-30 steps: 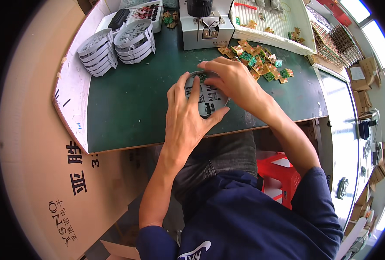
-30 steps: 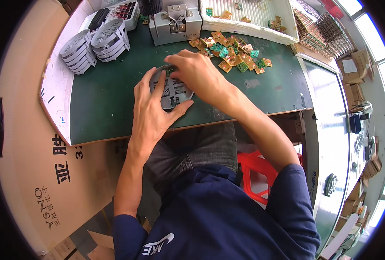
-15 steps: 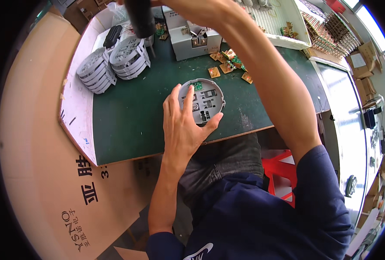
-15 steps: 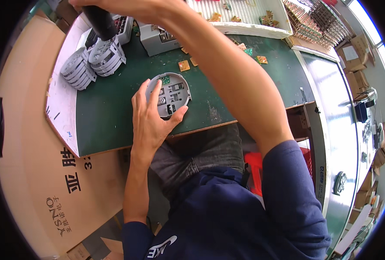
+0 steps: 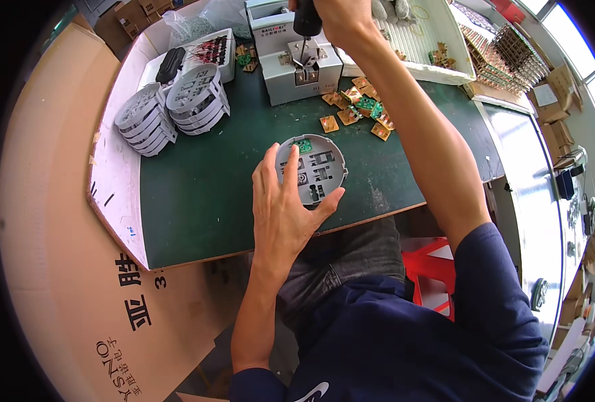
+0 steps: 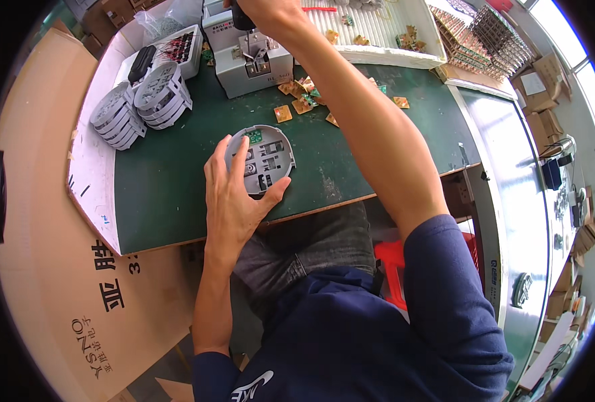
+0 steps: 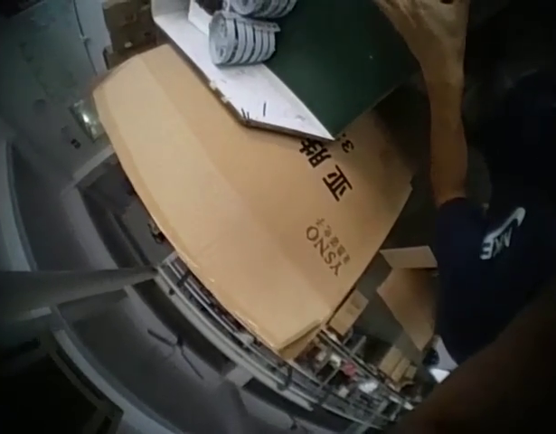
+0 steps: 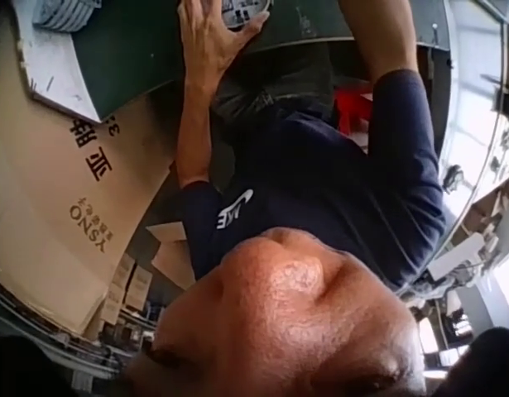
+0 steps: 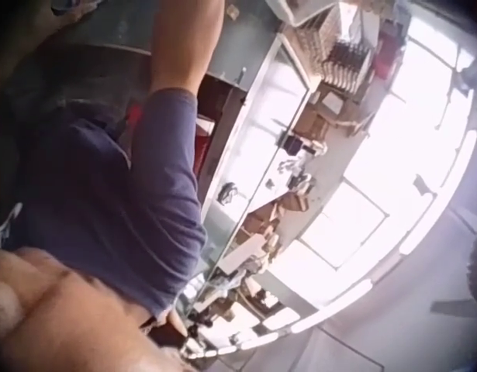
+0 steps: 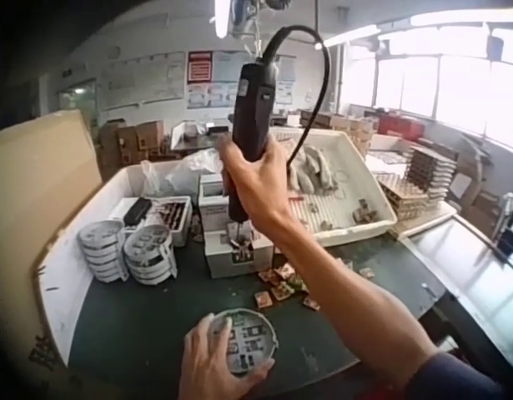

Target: Assembling circuit boards into circular plastic housings using an electric screwdriver and then packing the finished units into a large shipping box.

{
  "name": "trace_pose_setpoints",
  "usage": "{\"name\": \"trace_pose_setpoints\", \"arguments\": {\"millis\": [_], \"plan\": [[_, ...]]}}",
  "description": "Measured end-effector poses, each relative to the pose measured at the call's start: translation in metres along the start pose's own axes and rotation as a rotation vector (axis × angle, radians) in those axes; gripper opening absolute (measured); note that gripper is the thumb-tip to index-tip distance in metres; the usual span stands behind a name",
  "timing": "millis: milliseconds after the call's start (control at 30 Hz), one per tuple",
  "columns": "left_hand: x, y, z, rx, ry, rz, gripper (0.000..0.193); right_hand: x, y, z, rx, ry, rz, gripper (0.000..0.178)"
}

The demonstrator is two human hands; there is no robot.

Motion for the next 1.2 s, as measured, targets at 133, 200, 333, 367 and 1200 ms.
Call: {"name": "trace_pose_setpoints", "arguments": {"millis": [133,200,333,367,1200], "plan": [[-0.002,0.003,0.000,-0.007,-0.002,-0.015,0.087,0.002,0.008,0.005,0.130,0.035,0.009,0.022],[-0.002,0.004,-0.001,-0.014,0.003,-0.022,0.086,0.002,0.005,0.004,0.173,-0.045,-0.025,0.021],[0.000,-0.001,0.000,-0.014,0.005,-0.003,0.085,0.026,-0.005,-0.004,0.058,-0.060,-0.205,0.021],[0.001,-0.001,-0.001,-0.015,0.014,-0.008,0.085,0.037,-0.012,-0.005,0.072,-0.063,-0.244,0.022],[0.000,0.002,-0.002,-0.031,0.026,-0.023,0.082,0.094,-0.005,-0.014,-0.133,-0.151,-0.315,0.023]]}}
Point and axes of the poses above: each hand's wrist, its own x-axis away from the middle knuckle, its own z-axis out of the back of the hand, y = z × x, the point moved 3 cm from there along -x, towards the middle knuckle, and after that the axes turned 15 degrees about -x, right-handed, at the moved point
